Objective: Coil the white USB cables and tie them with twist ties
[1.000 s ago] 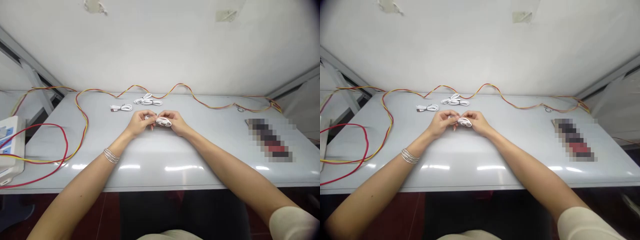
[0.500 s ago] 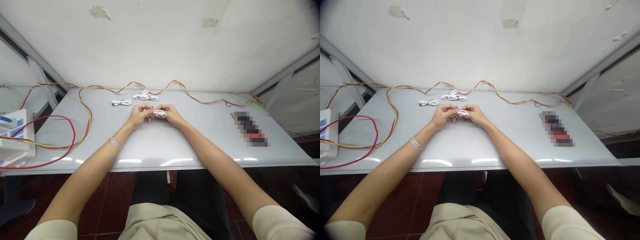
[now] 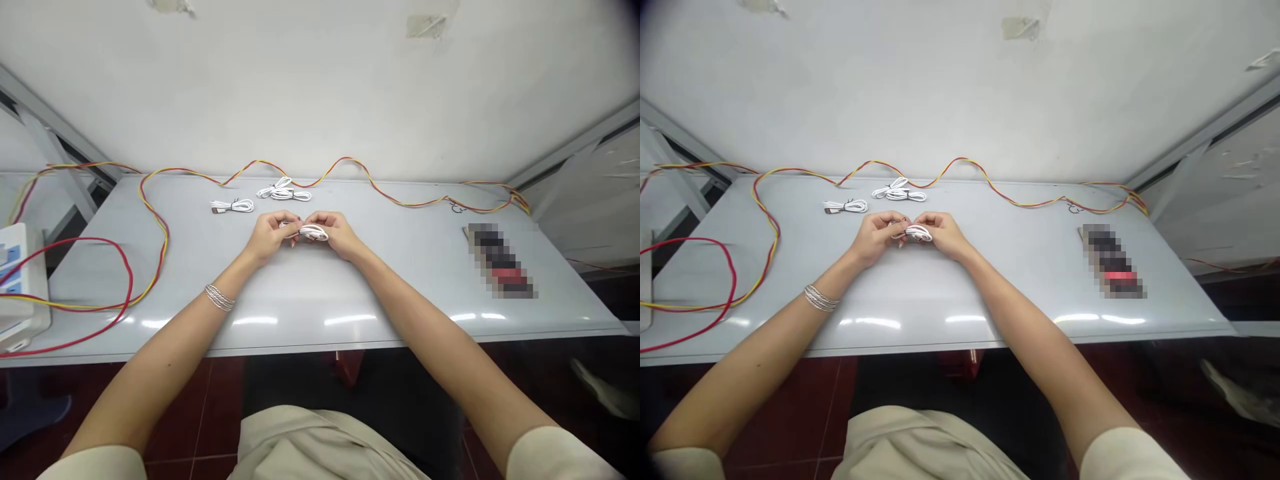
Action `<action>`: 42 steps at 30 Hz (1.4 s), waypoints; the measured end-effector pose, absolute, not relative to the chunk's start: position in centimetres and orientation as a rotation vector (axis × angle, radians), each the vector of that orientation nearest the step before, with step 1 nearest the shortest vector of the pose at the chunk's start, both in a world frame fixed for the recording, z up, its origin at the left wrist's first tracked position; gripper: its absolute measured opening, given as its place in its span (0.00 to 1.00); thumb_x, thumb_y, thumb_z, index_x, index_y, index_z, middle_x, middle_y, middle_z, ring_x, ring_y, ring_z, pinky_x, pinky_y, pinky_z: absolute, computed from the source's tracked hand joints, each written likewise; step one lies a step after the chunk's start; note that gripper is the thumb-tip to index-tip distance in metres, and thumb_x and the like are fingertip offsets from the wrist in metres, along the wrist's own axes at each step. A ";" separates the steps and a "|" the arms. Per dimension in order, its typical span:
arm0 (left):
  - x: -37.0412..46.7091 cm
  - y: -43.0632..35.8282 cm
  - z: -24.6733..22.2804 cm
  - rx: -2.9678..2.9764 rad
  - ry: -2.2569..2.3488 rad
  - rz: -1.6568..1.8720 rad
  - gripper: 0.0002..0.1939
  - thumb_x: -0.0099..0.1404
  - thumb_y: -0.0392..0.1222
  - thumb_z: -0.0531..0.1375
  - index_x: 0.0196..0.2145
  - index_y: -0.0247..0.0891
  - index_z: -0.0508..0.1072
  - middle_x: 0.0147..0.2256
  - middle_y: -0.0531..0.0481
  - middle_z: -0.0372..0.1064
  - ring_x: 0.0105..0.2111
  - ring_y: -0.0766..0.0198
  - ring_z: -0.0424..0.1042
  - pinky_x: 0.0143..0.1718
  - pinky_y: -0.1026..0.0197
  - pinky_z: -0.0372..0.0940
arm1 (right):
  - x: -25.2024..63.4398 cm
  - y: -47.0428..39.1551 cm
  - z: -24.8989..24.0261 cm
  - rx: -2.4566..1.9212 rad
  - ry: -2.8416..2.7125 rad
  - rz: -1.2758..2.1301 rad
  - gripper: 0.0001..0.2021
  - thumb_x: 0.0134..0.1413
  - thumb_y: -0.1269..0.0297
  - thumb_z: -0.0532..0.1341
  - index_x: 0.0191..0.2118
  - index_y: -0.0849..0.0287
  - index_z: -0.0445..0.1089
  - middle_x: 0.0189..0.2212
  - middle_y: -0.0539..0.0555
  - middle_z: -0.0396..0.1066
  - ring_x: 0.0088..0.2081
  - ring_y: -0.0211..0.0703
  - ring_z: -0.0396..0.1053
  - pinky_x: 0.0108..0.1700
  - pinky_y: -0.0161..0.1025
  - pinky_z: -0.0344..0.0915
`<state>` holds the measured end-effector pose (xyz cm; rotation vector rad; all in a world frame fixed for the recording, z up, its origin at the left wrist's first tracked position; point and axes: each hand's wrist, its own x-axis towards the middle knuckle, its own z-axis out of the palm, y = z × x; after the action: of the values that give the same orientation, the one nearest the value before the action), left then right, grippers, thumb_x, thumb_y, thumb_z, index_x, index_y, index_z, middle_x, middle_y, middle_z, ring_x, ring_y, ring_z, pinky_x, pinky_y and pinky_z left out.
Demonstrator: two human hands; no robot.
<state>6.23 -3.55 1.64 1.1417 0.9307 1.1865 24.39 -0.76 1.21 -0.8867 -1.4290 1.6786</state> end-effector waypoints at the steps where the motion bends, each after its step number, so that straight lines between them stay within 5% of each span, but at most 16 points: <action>1: 6.2 -3.5 1.7 1.145 0.936 1.187 0.14 0.53 0.44 0.73 0.28 0.32 0.76 0.27 0.49 0.72 0.23 0.68 0.69 0.24 0.62 0.63 | 24.4 -0.7 1.2 -0.884 -1.430 1.681 0.15 0.43 0.55 0.72 0.30 0.61 0.73 0.27 0.52 0.75 0.30 0.39 0.70 0.37 0.38 0.65; 11: 5.8 -2.7 1.8 1.278 0.941 1.213 0.09 0.54 0.40 0.70 0.27 0.32 0.76 0.28 0.49 0.73 0.24 0.68 0.69 0.27 0.62 0.63 | 24.0 -0.6 1.0 -0.875 -1.454 1.589 0.16 0.42 0.55 0.73 0.30 0.61 0.72 0.27 0.51 0.74 0.29 0.36 0.66 0.33 0.35 0.61; 20: 6.1 -2.3 1.3 1.236 0.918 1.217 0.18 0.53 0.43 0.71 0.38 0.34 0.73 0.31 0.51 0.73 0.26 0.66 0.73 0.28 0.62 0.69 | 24.0 -0.4 0.7 -0.798 -1.396 1.636 0.19 0.43 0.49 0.74 0.32 0.59 0.72 0.28 0.51 0.75 0.32 0.42 0.73 0.39 0.39 0.67; 32: 5.6 -2.0 0.7 1.259 0.979 1.102 0.17 0.57 0.48 0.70 0.33 0.34 0.71 0.28 0.49 0.72 0.24 0.66 0.70 0.27 0.61 0.67 | 23.9 -0.2 0.5 -0.859 -1.413 1.644 0.22 0.46 0.44 0.71 0.32 0.60 0.71 0.23 0.49 0.70 0.24 0.35 0.64 0.28 0.35 0.58; 42: 5.5 -2.3 0.7 1.264 0.959 1.100 0.18 0.56 0.49 0.71 0.31 0.35 0.70 0.29 0.52 0.70 0.24 0.70 0.68 0.25 0.64 0.64 | 24.3 -0.2 0.9 -0.869 -1.426 1.690 0.22 0.44 0.44 0.72 0.32 0.60 0.73 0.25 0.50 0.73 0.26 0.36 0.66 0.30 0.36 0.60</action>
<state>5.48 -2.26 0.75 1.2641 0.9594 1.0999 24.28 -0.23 0.86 -0.8686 -1.4263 1.6895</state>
